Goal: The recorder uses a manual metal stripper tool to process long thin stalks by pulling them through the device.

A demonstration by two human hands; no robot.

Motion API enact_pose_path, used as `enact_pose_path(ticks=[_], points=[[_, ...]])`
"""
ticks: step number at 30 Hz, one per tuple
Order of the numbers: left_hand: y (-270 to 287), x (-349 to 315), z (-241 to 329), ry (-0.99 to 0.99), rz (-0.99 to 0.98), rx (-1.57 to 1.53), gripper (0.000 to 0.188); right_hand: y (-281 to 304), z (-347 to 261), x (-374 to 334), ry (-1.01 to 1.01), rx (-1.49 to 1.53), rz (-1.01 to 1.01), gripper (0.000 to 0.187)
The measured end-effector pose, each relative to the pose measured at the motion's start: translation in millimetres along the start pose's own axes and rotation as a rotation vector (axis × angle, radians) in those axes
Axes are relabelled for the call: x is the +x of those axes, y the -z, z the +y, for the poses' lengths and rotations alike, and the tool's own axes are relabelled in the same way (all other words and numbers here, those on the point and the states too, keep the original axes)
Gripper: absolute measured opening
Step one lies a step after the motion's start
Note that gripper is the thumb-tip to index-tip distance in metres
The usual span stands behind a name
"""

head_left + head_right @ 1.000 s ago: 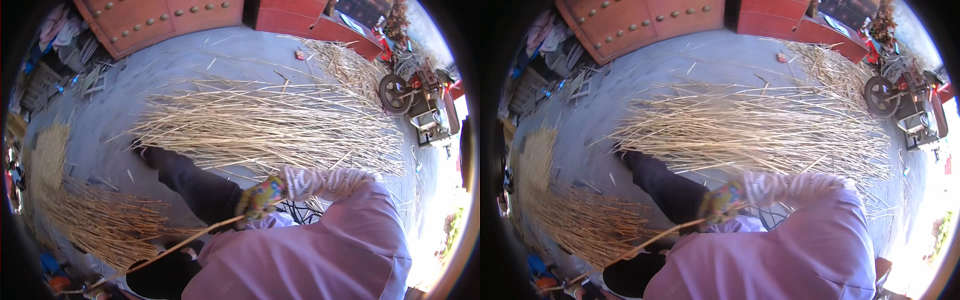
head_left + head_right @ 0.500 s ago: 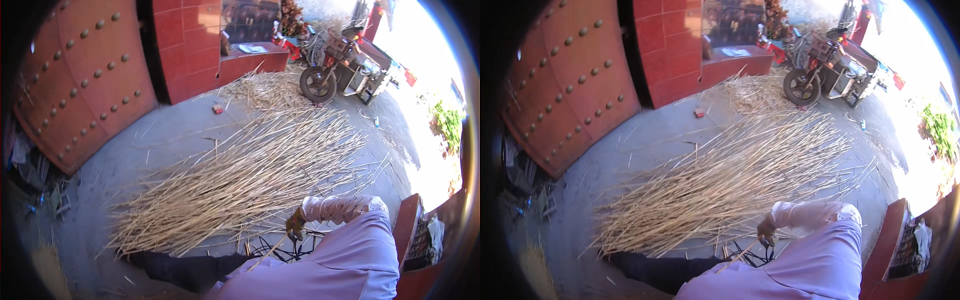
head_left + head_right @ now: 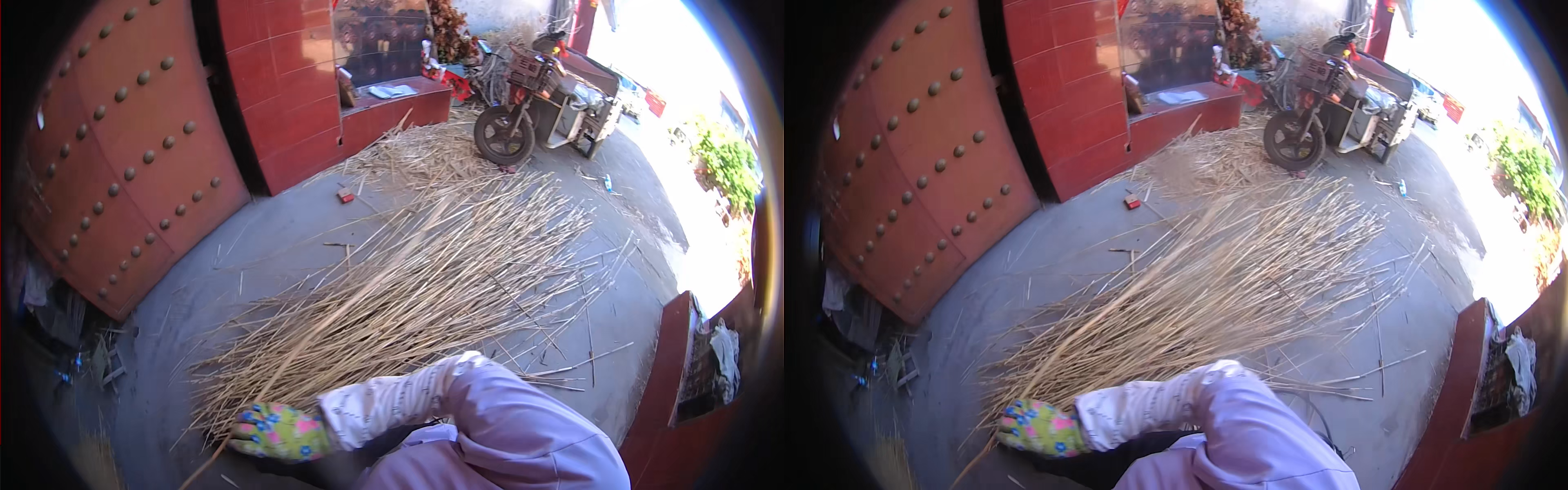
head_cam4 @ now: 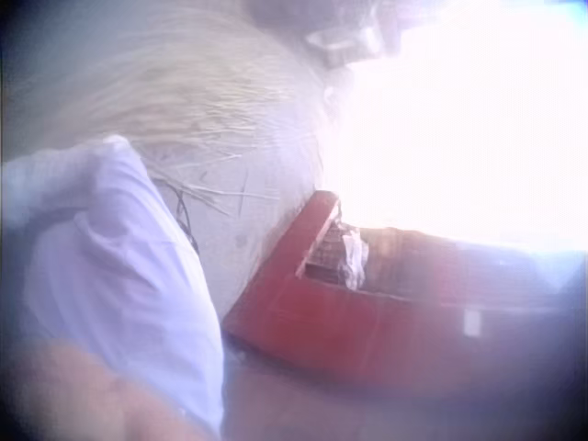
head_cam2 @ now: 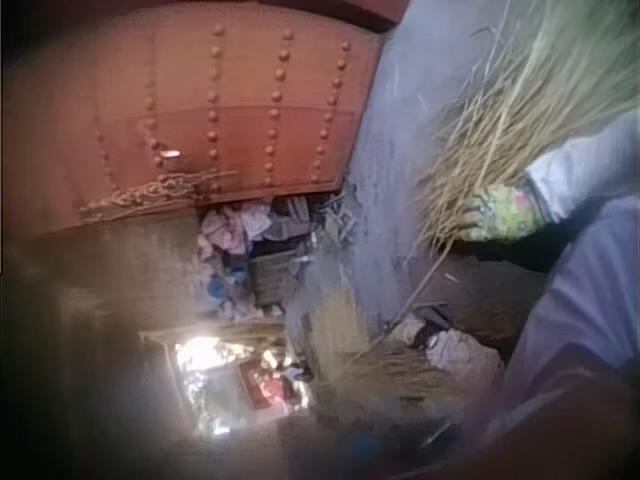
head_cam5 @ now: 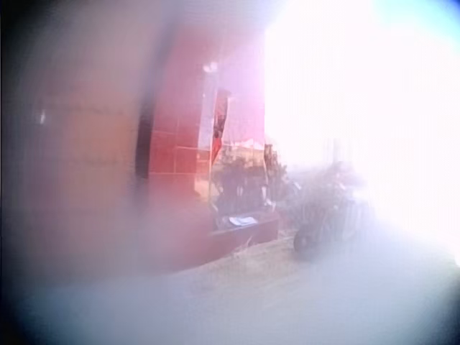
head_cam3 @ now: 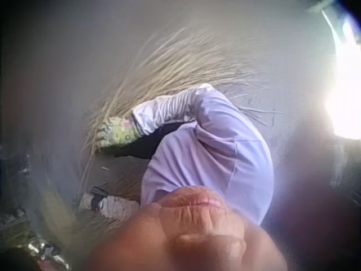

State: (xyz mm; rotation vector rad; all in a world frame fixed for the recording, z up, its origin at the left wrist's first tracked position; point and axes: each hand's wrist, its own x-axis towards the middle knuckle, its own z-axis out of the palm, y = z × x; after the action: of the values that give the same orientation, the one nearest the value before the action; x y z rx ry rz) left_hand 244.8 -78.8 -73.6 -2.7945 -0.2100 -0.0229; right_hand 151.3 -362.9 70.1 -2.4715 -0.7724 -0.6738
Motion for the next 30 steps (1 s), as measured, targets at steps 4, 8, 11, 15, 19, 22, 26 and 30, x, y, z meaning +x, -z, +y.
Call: enact_pose_path(ticks=[4,8,11,15,19,22,26,30], points=[[6.9,14.5,17.3,-0.048,0.010,0.027,0.048,-66.5,7.6,68.1,-0.052,-0.037,-0.076,0.032],[14.9,9.9,30.8,-0.052,0.027,0.024,0.049,-123.0,-6.0,26.6,-0.259,0.339,-0.180,0.016],[16.1,8.6,45.0,-0.069,0.032,0.023,0.049,-90.9,11.4,4.0,-0.302,0.350,-0.255,0.017],[23.0,15.9,71.8,-0.124,0.052,0.026,0.050,-15.1,51.9,-57.6,-0.415,0.370,-0.427,0.019],[26.5,20.2,78.7,-0.132,0.064,0.040,0.050,0.4,126.8,-192.0,-0.422,0.524,-0.512,0.019],[27.2,21.1,82.6,-0.141,0.064,0.064,0.051,20.9,138.2,-196.7,-0.530,0.452,-0.767,0.022],[25.2,29.7,100.2,-0.200,0.073,0.104,0.051,-19.2,109.2,-122.4,-0.519,0.539,-0.495,0.033],[-11.5,20.4,25.6,-0.082,-0.001,0.265,0.052,-43.4,34.3,-28.1,-0.358,0.452,-0.439,0.022]])
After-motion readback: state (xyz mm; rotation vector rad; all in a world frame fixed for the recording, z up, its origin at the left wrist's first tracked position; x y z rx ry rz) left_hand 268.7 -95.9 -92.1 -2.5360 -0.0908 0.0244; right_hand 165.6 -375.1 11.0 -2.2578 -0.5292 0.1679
